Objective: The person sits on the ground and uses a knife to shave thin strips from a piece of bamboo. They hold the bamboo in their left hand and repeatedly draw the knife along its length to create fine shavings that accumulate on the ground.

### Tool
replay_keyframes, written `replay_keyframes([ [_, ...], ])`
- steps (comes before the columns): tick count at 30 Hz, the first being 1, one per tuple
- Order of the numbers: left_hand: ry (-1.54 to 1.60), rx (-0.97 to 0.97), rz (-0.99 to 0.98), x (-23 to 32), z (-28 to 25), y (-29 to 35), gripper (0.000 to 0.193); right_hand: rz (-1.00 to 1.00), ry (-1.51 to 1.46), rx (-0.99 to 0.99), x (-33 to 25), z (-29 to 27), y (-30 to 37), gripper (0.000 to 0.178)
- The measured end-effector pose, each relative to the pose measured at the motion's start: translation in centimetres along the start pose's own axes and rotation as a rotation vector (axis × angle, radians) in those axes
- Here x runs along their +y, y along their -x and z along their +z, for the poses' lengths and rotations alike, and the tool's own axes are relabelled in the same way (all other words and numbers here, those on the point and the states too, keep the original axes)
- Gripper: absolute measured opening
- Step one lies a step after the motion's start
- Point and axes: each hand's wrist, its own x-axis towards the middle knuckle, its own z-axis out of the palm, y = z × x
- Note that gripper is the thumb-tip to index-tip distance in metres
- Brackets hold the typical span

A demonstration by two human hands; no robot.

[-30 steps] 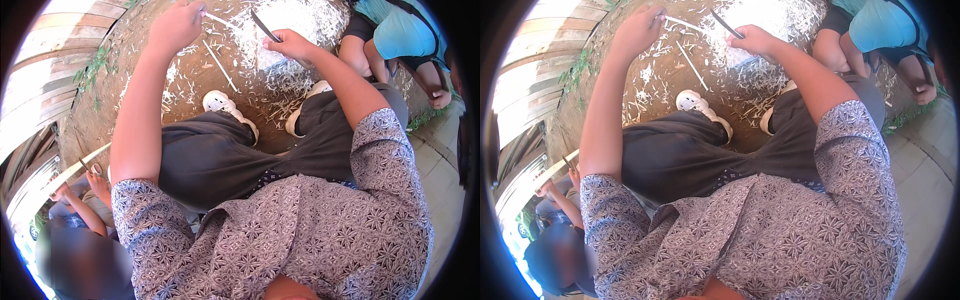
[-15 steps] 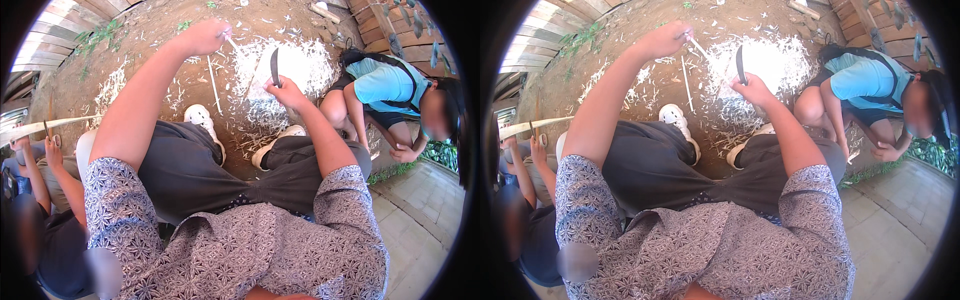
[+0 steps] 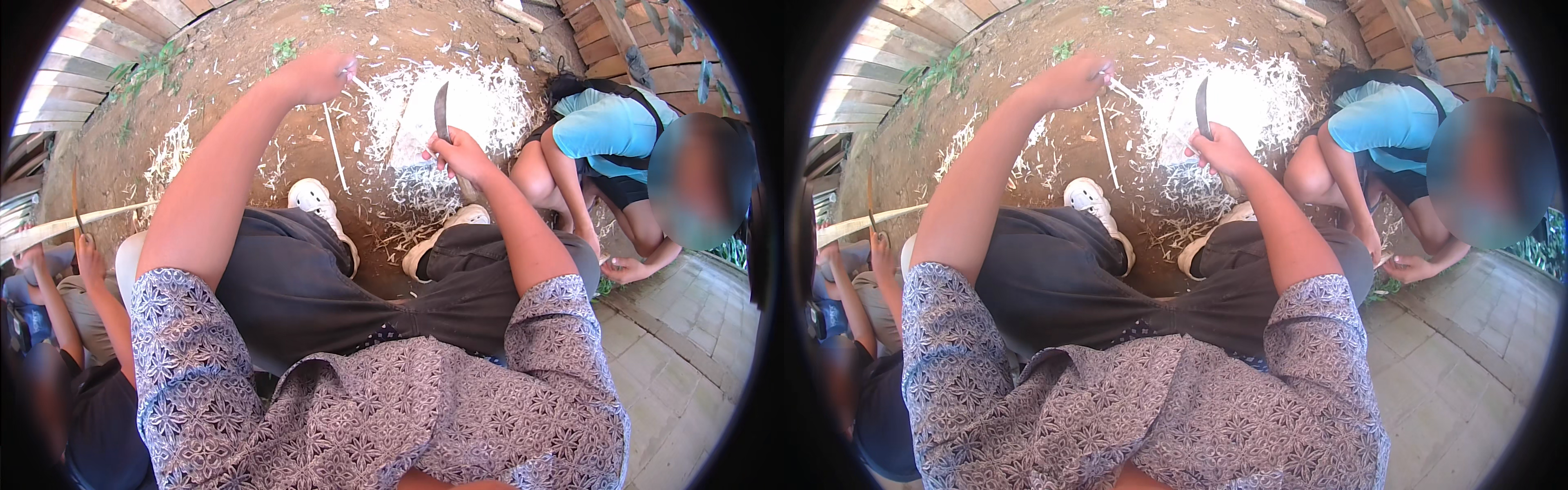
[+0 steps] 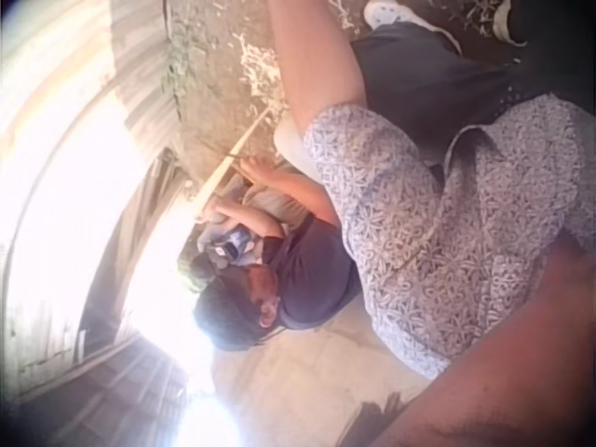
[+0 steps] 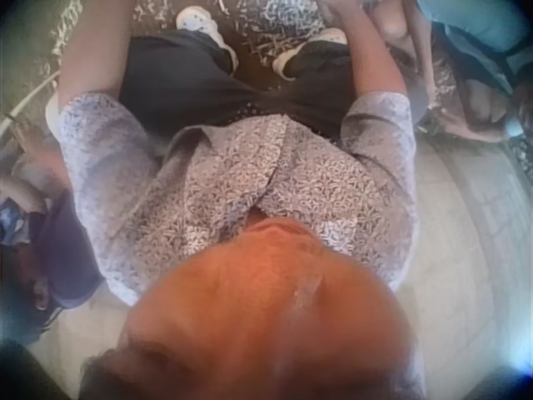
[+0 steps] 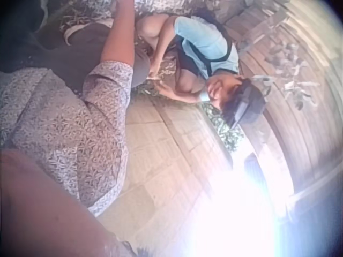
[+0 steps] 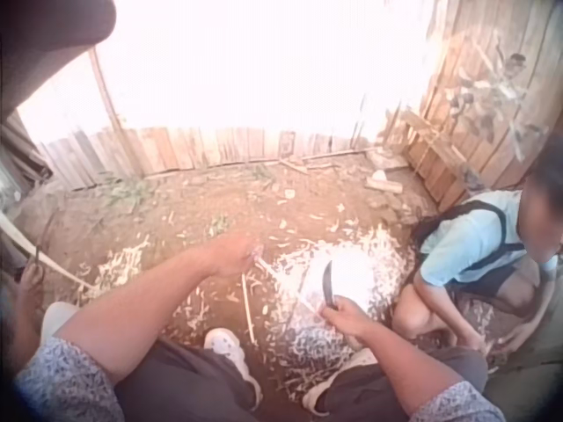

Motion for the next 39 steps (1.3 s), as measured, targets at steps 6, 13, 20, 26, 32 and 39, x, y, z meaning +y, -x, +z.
replay_keyframes([
  [6, -0.226, 0.39, 0.084, 0.4, 0.1, 1.7, 0.035, -0.099, 0.073, 0.041, -0.9, 0.5, 0.3, 0.025],
  [13, 0.45, 1.146, 0.681, 10.9, -11.0, 5.2, 0.109, -0.014, -0.03, 0.259, 1.9, -1.7, -0.2, 0.025],
  [20, 0.661, 0.566, 0.78, 9.1, -9.6, 11.3, 0.105, 0.039, 0.034, 0.245, 2.4, -1.1, -1.2, 0.028],
  [26, 0.743, 0.488, 0.778, 7.8, -7.7, 12.6, 0.101, 0.081, 0.08, 0.246, 2.3, -1.2, -1.3, 0.028],
  [32, 0.772, 0.477, 0.765, 7.2, -7.3, 13.1, 0.097, 0.108, 0.107, 0.199, 2.3, -0.7, -1.6, 0.026],
  [39, 0.786, 0.475, 0.764, 6.9, -7.1, 13.0, 0.093, 0.127, 0.099, 0.197, 2.0, -0.4, -1.5, 0.026],
])
